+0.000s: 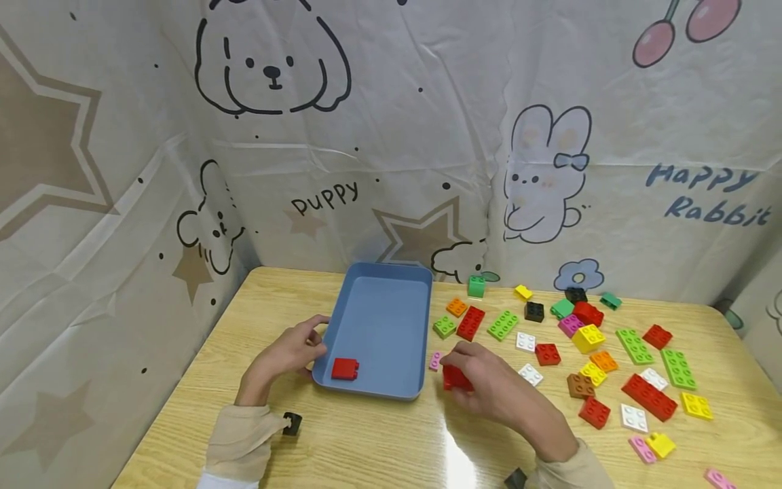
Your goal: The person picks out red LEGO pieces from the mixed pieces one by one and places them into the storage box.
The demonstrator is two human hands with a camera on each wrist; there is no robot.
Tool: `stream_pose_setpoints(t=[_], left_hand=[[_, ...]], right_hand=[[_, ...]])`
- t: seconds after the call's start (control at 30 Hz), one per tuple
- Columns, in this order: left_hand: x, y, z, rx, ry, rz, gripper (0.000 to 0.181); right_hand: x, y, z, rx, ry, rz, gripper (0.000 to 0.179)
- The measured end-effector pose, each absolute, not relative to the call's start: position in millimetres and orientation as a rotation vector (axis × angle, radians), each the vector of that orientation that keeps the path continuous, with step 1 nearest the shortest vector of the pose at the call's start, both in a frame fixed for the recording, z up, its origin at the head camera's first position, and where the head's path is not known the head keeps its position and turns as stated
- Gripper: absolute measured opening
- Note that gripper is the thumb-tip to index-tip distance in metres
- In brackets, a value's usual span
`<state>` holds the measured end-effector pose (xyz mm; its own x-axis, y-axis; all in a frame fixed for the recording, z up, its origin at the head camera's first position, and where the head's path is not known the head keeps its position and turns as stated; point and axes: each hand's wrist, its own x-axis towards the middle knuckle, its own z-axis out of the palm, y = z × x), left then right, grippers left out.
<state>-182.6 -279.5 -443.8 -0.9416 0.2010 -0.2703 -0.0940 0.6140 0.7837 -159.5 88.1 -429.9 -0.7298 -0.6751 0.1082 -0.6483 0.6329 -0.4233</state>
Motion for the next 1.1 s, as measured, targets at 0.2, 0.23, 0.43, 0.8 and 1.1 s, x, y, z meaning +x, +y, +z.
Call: stream_pose_setpoints(t=[0.2, 0.23, 0.43, 0.8, 1.1], left_hand=[[-183.0, -279.9, -443.1, 0.094, 2.517, 1.237, 0.058], [-183.1, -279.9, -443.0, 0.096, 2.52, 1.235, 0.058], [-182.4, -279.7, -441.9, 0.1, 2.518, 1.236, 0.058], [-183.1, -281.3, -443.4, 0.099, 2.533, 1.218, 0.058], [-181.8, -278.4, -440.6, 0.094, 2.51, 1.243, 0.057]], right_hand=[[-158.6, 83.4, -426.6, -1.125, 2.819, -0.711, 0.033], [-158.5, 82.7, -426.3, -1.125, 2.822, -0.714, 0.033], [-157.6, 78.7, -426.5, -1.191, 2.832, -0.744, 0.03], [-159.2, 67.3, -423.1, -1.211, 2.842, -0.748, 0.029], [-163.5, 51.3, -424.2, -1.275, 2.808, -0.746, 0.028]])
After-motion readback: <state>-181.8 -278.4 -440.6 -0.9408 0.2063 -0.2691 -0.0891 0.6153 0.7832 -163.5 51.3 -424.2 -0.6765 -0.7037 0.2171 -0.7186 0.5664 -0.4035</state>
